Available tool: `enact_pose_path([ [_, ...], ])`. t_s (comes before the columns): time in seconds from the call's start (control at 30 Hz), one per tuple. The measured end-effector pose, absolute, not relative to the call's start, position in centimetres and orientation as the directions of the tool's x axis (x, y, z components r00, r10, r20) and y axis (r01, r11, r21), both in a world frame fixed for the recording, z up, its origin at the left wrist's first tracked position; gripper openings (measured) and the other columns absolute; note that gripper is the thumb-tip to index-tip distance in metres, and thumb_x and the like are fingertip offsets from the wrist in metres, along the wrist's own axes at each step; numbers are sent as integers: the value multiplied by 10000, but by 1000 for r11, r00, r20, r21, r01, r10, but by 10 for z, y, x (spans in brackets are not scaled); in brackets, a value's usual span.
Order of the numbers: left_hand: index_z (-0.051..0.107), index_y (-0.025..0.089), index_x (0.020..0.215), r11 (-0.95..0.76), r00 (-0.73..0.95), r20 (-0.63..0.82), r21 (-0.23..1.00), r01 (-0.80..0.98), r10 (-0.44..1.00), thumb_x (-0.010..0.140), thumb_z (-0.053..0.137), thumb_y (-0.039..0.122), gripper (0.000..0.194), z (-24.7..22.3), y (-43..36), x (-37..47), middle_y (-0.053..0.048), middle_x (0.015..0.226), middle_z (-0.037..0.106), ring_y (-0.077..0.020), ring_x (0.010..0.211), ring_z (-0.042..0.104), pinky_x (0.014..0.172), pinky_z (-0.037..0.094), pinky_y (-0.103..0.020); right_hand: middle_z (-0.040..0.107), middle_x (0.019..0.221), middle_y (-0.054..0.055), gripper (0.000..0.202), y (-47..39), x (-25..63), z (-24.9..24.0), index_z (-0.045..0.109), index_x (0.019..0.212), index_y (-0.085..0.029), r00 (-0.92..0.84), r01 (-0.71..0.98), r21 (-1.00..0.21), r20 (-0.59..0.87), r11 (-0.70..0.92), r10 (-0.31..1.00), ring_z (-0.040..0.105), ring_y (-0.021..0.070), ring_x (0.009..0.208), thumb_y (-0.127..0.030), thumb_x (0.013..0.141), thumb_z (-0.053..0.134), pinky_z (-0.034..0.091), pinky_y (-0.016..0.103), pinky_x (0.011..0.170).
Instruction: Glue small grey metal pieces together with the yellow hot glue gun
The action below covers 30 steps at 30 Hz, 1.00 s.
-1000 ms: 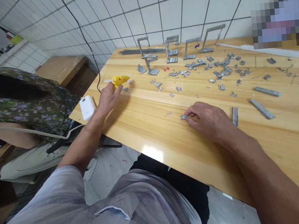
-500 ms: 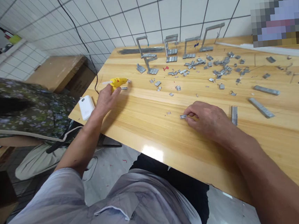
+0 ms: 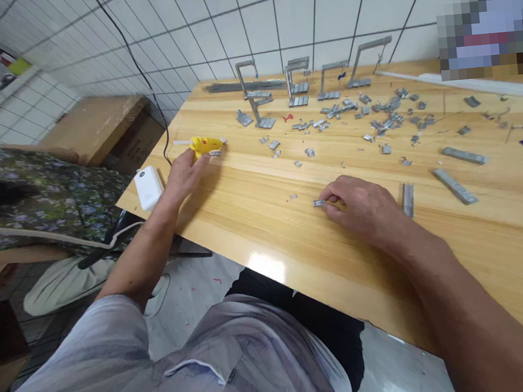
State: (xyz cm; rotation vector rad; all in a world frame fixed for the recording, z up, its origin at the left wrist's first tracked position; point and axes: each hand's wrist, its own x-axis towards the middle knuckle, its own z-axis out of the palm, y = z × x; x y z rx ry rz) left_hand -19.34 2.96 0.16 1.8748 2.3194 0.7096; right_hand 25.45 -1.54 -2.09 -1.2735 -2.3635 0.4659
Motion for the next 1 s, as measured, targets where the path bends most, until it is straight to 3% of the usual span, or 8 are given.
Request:
enact_pose_path([
  [0.23,628,251,958,65,-245,306,497,865,920,1091,589,626,400,-1,30,-197,-113,931,780,-363,1090,775,1011,599,-480,836,974,54,194,-15,254,-20,781,946,-284,-482,710,-482,198,513,853,790,277,894,-260,898,595,572,402,764],
  [0.4,588,256,905,148,-299,272,464,873,914,1061,625,582,364,-3,32,-196,-146,986,784,-390,1168,760,1022,581,-473,840,986,53,208,-15,254,-19,785,956,-283,-501,710,-477,176,518,848,794,275,908,-255,909,584,574,401,775],
  [0.6,550,262,874,176,-310,251,444,879,917,1059,628,589,384,0,27,-196,-149,973,772,-393,1107,769,1012,581,-496,843,1000,58,197,-16,254,-20,788,954,-280,-488,719,-473,181,510,854,795,276,917,-255,910,598,581,401,781],
  [0.8,593,255,937,78,-255,327,469,880,910,1082,623,632,405,-3,28,-192,-129,987,776,-380,1126,768,1021,594,-493,837,974,58,178,-15,255,-20,788,936,-282,-490,712,-475,193,518,850,791,273,891,-257,908,614,584,402,780],
  [1.0,595,256,898,69,-194,270,410,909,943,1067,654,608,395,-7,34,-186,-157,940,775,-411,1082,783,966,588,-518,843,997,63,210,-15,255,-20,793,957,-290,-488,712,-488,176,506,855,799,285,922,-267,906,590,598,416,805],
])
